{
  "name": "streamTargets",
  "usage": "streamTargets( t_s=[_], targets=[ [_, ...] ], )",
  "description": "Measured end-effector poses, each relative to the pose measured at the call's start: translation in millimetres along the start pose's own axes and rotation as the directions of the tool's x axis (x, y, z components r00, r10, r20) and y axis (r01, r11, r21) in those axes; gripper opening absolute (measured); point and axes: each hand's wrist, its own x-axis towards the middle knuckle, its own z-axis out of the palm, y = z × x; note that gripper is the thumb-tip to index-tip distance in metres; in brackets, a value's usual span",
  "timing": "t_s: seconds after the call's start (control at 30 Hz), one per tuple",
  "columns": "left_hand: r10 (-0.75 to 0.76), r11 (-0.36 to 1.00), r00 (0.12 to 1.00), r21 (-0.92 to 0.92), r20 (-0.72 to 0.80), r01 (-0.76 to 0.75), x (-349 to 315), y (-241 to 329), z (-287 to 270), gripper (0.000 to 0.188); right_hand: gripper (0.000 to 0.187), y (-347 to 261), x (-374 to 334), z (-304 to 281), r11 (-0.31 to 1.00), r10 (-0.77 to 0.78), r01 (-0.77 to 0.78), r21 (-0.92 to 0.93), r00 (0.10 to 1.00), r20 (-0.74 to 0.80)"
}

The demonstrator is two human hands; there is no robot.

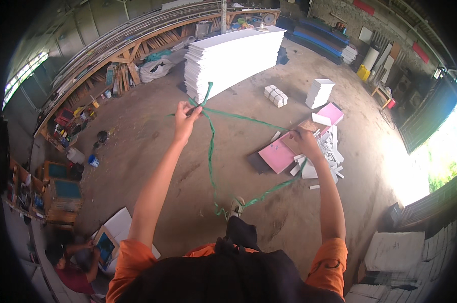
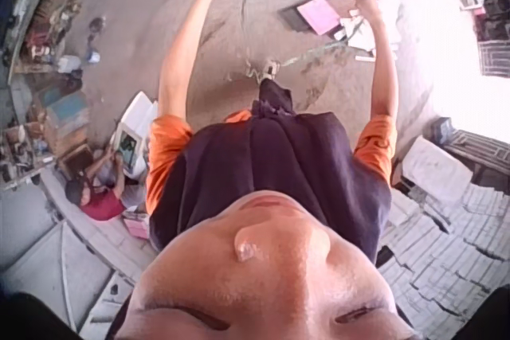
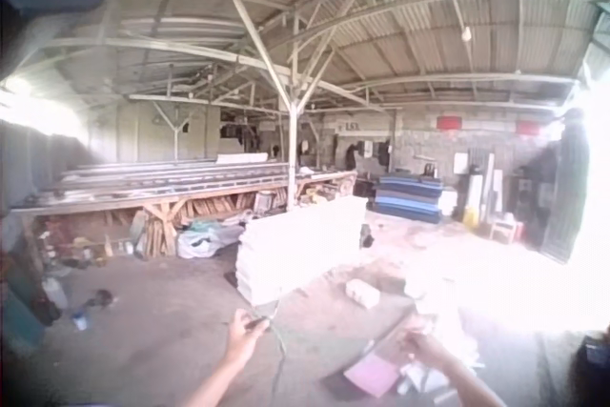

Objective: The person cuts white foam boards into smaller rectangles using a utility knife on a pink cutting mat, then stacks the cut pieces. The person also retrieves a green strap and handles it while seated on the floor.

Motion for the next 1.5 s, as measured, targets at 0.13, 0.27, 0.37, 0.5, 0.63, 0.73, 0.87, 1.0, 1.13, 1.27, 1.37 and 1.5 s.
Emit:
streamTargets(
  t_s=[0.13, 0.27, 0.37, 0.5, 0.63, 0.73, 0.87, 1.0, 1.13, 1.27, 1.37, 1.5],
  targets=[
    [0.061, 0.992, 0.998, 0.113, -0.002, -0.060, 100.0, -49.9, 12.8, 0.025, 0.019, 74.1, 81.6, 11.4, 0.998, 0.036, -0.042, -0.046, 0.992, -0.123],
    [0.089, 0.960, 0.974, 0.242, 0.208, -0.139, 187.7, -96.5, 54.5, 0.026, 0.023, 184.1, 151.6, 21.4, 0.930, 0.060, -0.038, -0.364, 0.997, 0.049],
    [-0.109, 0.948, 0.948, 0.318, 0.299, 0.009, 219.9, -109.4, 72.7, 0.028, 0.044, 111.7, 217.0, 45.6, 0.998, -0.034, 0.034, -0.059, 0.999, -0.006],
    [-0.148, 0.921, 0.892, 0.388, 0.428, -0.033, 277.9, -161.4, 109.5, 0.032, 0.042, 59.2, 303.4, 68.3, 0.938, -0.109, 0.082, 0.337, 0.992, 0.060],
    [-0.025, 0.918, 0.860, 0.352, 0.509, -0.182, 341.0, -220.4, 159.5, 0.037, 0.025, 99.9, 374.4, 91.0, 0.937, 0.030, 0.065, 0.344, 0.964, -0.264],
    [0.053, 0.925, 0.859, 0.298, 0.510, -0.235, 385.4, -258.1, 194.4, 0.039, 0.022, 141.9, 418.5, 76.7, 0.975, 0.105, -0.041, 0.220, 0.953, -0.285],
    [0.017, 0.983, 0.860, 0.148, 0.510, -0.107, 458.3, -337.9, 231.1, 0.039, 0.019, 196.9, 485.7, 52.6, 0.979, 0.101, -0.045, 0.199, 0.955, -0.278],
    [-0.004, 0.997, 0.811, -0.059, 0.585, 0.048, 514.7, -383.1, 282.4, 0.031, 0.013, 255.0, 544.9, 21.7, 0.843, 0.303, -0.124, 0.523, 0.913, -0.272],
    [-0.145, 0.949, 0.519, -0.031, 0.842, 0.315, 552.3, -420.7, 326.7, 0.035, 0.016, 295.7, 587.7, -6.7, 0.651, 0.446, 0.018, 0.759, 0.800, -0.402],
    [-0.221, 0.974, 0.442, 0.171, 0.869, 0.151, 605.8, -461.2, 367.0, 0.026, 0.016, 338.9, 619.0, -38.4, 0.491, 0.594, 0.091, 0.866, 0.692, -0.410],
    [-0.119, 0.976, 0.491, 0.193, 0.863, -0.102, 643.3, -505.5, 403.7, 0.020, 0.011, 436.7, 613.1, -47.0, 0.504, 0.620, 0.152, 0.850, 0.622, -0.479],
    [-0.263, 0.940, 0.399, 0.327, 0.879, -0.100, 713.8, -563.3, 435.5, 0.021, 0.015, 519.9, 625.0, -54.2, 0.276, 0.813, 0.251, 0.928, 0.453, -0.365]
  ],
)
